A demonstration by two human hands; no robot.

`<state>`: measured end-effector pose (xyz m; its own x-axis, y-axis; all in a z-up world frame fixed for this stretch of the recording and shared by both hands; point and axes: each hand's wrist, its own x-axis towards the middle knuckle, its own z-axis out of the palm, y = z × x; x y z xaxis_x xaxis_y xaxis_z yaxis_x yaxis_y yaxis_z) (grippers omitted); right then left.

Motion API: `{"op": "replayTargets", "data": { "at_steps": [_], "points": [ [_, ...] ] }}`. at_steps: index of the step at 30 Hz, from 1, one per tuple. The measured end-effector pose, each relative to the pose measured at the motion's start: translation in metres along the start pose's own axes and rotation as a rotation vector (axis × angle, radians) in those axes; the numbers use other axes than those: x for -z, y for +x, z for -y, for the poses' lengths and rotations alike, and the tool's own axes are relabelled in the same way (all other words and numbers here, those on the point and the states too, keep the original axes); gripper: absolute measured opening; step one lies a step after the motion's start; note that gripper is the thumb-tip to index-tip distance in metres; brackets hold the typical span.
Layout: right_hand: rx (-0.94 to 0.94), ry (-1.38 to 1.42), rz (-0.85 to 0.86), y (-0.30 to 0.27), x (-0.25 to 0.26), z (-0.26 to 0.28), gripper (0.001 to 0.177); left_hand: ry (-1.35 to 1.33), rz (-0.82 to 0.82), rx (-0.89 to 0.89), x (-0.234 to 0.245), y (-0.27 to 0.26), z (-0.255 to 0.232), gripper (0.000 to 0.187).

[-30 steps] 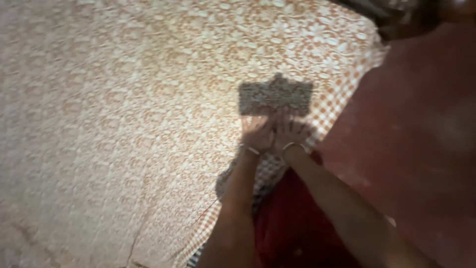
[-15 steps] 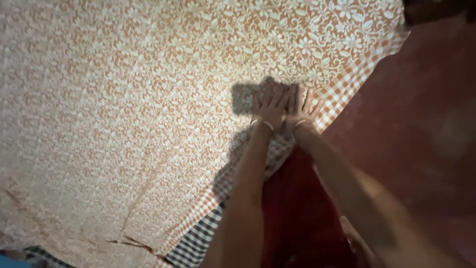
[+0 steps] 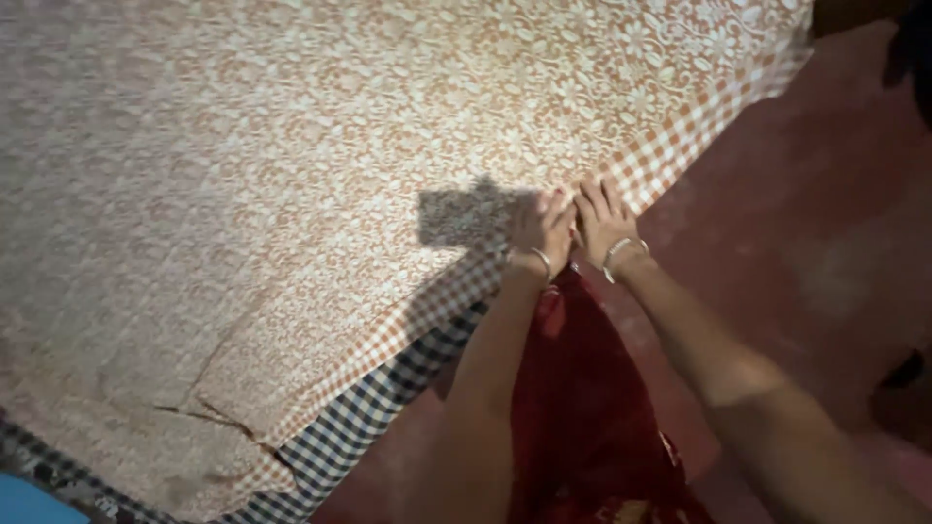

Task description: Smoothing and tucking in a bedsheet on a bed.

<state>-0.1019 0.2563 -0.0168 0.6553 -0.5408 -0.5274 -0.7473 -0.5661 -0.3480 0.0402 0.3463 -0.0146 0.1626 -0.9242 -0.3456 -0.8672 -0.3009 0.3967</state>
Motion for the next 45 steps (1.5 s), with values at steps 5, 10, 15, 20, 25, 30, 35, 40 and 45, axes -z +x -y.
{"op": "replayTargets", "data": {
  "at_steps": [5,10,15,20,25,30,35,40,45],
  "points": [
    [0.082,-0.006,-0.133,0.007,0.019,0.038,0.055,-0.179,-0.064,-0.105,0.032,-0.019,0.023,0.039],
    [0.232,0.057,-0.304,0.056,0.026,0.093,0.055,-0.158,-0.067,0.030,0.057,0.003,0.084,0.046],
    [0.268,-0.031,-0.253,0.095,0.012,0.128,0.066,-0.077,-0.277,0.176,0.038,0.007,0.136,0.063],
    [0.231,-0.111,-0.160,0.091,-0.014,0.116,0.064,-0.156,0.012,0.252,0.032,-0.012,0.136,0.067],
    [0.206,-0.273,0.013,0.042,0.009,0.146,0.060,-0.167,0.386,0.214,0.049,-0.050,0.106,0.071],
    [0.164,-0.374,0.248,0.056,0.044,0.200,0.060,-0.270,0.307,0.052,0.045,-0.080,0.134,0.042],
    [0.332,-0.158,-0.123,0.152,0.006,0.218,0.054,-0.308,-0.218,0.239,0.114,-0.041,0.239,0.030],
    [0.480,-0.139,-0.205,0.228,0.022,0.292,0.057,-0.147,-0.722,0.205,0.115,0.005,0.334,0.041],
    [0.387,-0.157,-0.064,0.258,0.011,0.315,0.066,-0.104,-0.469,0.476,0.127,0.011,0.343,0.042]
  ]
}}
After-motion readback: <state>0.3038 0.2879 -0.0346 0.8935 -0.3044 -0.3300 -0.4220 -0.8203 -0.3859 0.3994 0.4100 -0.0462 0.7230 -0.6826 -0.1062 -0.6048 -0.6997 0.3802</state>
